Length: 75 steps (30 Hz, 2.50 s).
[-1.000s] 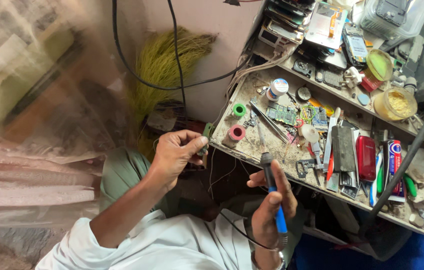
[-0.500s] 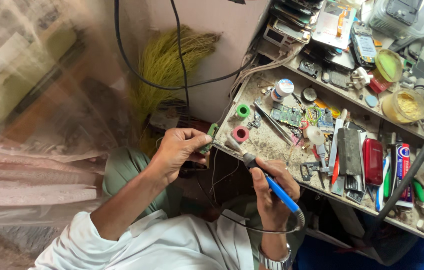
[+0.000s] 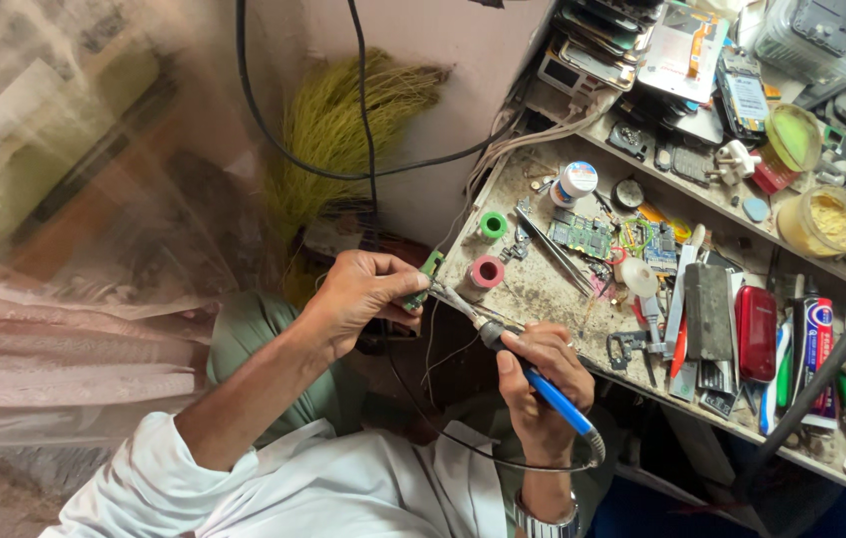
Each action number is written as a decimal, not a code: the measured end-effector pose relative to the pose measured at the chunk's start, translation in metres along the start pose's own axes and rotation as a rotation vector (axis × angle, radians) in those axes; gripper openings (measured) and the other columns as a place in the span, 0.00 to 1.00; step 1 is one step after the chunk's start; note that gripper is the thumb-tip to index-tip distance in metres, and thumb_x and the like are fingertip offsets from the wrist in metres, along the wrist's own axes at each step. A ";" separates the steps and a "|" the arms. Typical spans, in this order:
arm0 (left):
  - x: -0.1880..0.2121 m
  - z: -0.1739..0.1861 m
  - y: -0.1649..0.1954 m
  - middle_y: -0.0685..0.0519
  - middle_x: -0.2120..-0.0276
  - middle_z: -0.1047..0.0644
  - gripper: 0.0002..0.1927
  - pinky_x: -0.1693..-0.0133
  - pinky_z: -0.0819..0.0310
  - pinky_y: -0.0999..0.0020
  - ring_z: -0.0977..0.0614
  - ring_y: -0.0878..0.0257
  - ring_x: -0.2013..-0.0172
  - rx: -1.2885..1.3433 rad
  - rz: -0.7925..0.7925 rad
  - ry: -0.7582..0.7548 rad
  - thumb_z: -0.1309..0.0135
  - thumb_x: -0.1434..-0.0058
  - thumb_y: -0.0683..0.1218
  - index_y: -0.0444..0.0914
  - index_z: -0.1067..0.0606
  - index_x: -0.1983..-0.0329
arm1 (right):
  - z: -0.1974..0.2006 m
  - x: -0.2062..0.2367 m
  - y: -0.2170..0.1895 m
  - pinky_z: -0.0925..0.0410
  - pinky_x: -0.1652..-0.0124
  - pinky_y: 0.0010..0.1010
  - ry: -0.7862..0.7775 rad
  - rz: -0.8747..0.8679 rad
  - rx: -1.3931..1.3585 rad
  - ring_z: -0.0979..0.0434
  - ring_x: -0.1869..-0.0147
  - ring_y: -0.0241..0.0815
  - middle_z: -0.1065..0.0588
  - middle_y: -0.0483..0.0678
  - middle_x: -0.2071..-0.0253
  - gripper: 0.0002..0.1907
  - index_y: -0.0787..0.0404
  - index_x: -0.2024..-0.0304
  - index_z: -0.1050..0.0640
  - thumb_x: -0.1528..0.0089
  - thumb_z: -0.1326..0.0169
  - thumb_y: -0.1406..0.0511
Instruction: The person sits cross-legged on the floor and uses a soldering iron to work on a small green circuit board. They hold the board with their left hand and apply the soldering iron with their right hand, focusing on specific components. The person occasionally uses tweezers to adjust parts on the board while soldering.
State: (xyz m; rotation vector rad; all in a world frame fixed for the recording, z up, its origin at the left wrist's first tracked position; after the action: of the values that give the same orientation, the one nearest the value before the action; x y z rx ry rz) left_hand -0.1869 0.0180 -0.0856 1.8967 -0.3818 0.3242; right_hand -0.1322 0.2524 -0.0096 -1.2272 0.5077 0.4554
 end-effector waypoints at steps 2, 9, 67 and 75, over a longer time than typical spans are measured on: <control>-0.001 -0.001 0.001 0.51 0.72 0.19 0.08 0.70 0.15 0.66 0.17 0.64 0.73 0.000 -0.018 -0.010 0.38 0.41 0.43 0.31 0.20 0.66 | -0.001 -0.001 -0.001 0.30 0.41 0.37 -0.007 0.004 0.002 0.23 0.54 0.44 0.22 0.48 0.65 0.09 0.65 0.59 0.18 0.43 0.39 0.72; -0.001 0.001 0.002 0.50 0.73 0.19 0.08 0.69 0.15 0.66 0.17 0.64 0.74 -0.010 0.013 -0.010 0.38 0.41 0.43 0.31 0.19 0.67 | -0.001 -0.001 -0.004 0.30 0.41 0.38 -0.020 0.007 0.035 0.23 0.53 0.45 0.22 0.48 0.64 0.10 0.65 0.59 0.18 0.44 0.38 0.71; -0.002 -0.004 0.006 0.56 0.75 0.22 0.07 0.73 0.21 0.72 0.21 0.68 0.76 -0.136 -0.051 0.023 0.40 0.39 0.44 0.35 0.20 0.70 | -0.005 -0.006 -0.007 0.30 0.42 0.37 -0.080 0.021 0.048 0.24 0.54 0.45 0.22 0.47 0.64 0.12 0.63 0.59 0.18 0.47 0.38 0.72; -0.001 -0.003 0.005 0.55 0.77 0.22 0.07 0.74 0.23 0.72 0.22 0.68 0.78 -0.122 -0.047 0.047 0.39 0.40 0.43 0.35 0.21 0.71 | -0.004 -0.004 -0.007 0.30 0.42 0.37 -0.066 0.022 0.027 0.24 0.54 0.44 0.23 0.47 0.64 0.12 0.62 0.59 0.17 0.46 0.39 0.72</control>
State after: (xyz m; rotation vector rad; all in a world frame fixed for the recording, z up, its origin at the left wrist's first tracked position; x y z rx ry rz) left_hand -0.1903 0.0197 -0.0808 1.7731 -0.3178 0.3072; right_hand -0.1316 0.2468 -0.0029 -1.1783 0.4701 0.5040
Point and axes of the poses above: each hand's wrist, its own x-axis away from the middle knuckle, its own z-axis out of the back of the hand, y = z × x, the point moved 7 cm from there along -x, towards the middle knuckle
